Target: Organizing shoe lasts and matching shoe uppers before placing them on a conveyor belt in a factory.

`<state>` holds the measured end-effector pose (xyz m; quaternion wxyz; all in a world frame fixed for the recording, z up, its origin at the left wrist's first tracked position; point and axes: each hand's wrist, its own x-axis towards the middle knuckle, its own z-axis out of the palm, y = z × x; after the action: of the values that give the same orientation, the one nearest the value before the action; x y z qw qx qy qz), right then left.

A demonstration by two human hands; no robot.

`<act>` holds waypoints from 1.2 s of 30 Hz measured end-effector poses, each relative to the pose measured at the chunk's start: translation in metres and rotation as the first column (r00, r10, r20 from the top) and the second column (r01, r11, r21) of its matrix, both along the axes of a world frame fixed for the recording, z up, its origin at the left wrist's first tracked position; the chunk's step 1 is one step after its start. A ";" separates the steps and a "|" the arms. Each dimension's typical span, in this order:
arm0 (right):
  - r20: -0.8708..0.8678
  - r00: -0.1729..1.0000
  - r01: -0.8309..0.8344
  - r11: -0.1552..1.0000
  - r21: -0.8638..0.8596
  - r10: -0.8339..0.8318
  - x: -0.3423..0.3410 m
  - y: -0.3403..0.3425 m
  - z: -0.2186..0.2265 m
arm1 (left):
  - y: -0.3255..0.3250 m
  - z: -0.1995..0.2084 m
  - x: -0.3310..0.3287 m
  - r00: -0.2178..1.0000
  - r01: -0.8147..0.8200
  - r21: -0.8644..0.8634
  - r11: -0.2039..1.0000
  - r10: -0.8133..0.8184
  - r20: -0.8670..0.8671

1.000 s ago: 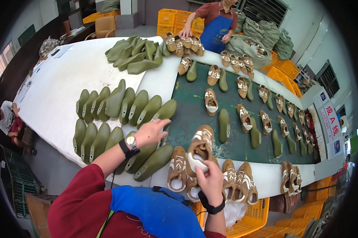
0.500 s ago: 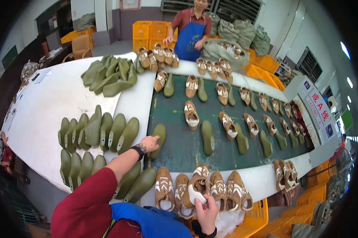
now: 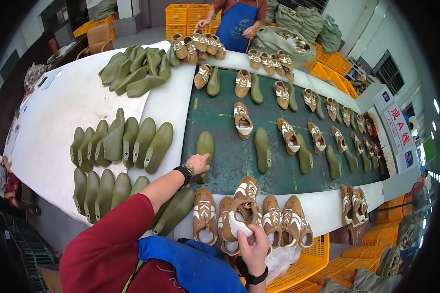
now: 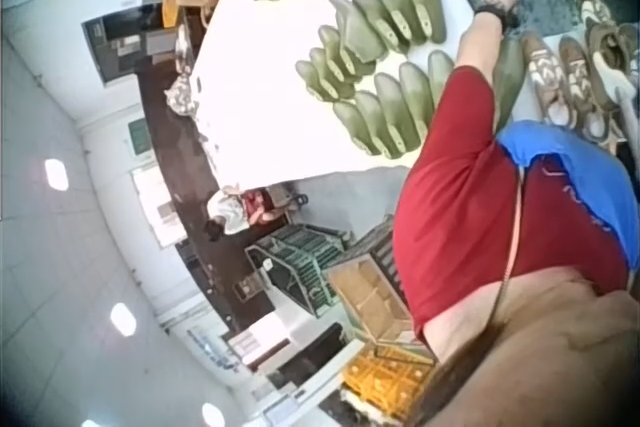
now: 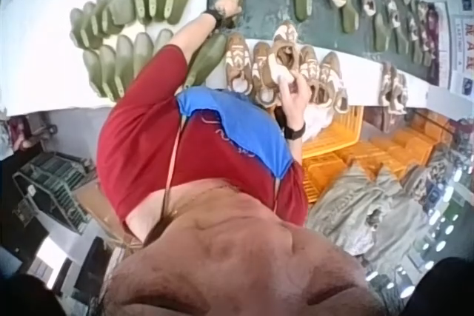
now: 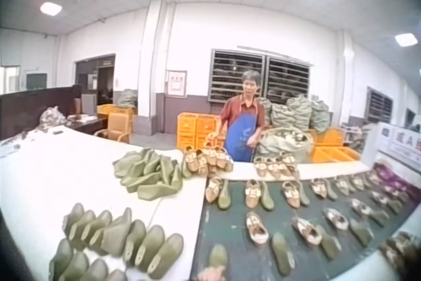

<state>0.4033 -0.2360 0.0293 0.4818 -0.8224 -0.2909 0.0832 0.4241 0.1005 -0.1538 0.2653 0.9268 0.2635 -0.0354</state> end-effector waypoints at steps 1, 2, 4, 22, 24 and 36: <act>0.020 0.999 -0.033 0.999 -0.019 0.033 0.000 0.001 0.001 | 0.000 -0.001 -0.004 1.000 -0.012 -0.001 1.000 0.012 -0.003; 0.049 0.997 -0.055 0.998 -0.035 0.057 0.001 0.002 0.004 | 0.001 -0.001 -0.008 1.000 0.006 -0.034 0.999 -0.006 0.000; 0.074 0.991 -0.104 0.992 -0.070 0.110 0.003 0.004 0.011 | 0.004 -0.006 -0.021 0.998 0.065 -0.106 0.992 -0.065 0.000; 0.041 0.851 -0.518 0.850 -0.093 0.523 0.088 0.126 0.081 | -0.110 0.088 -0.320 0.970 -0.132 0.130 0.983 0.101 0.221; 0.117 0.799 -0.566 0.803 -0.185 0.590 0.098 0.175 0.079 | -0.115 0.076 -0.322 0.959 -0.202 0.188 0.961 0.155 0.239; 0.079 0.845 -0.374 0.690 -0.620 0.529 0.123 0.350 -0.132 | -0.112 0.053 -0.311 0.986 -0.132 0.247 0.960 0.103 0.128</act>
<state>0.5266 0.1144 -0.1027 0.1293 -0.8346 -0.5043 0.1801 0.1133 -0.0114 -0.1003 0.1605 0.9363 0.3049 0.0674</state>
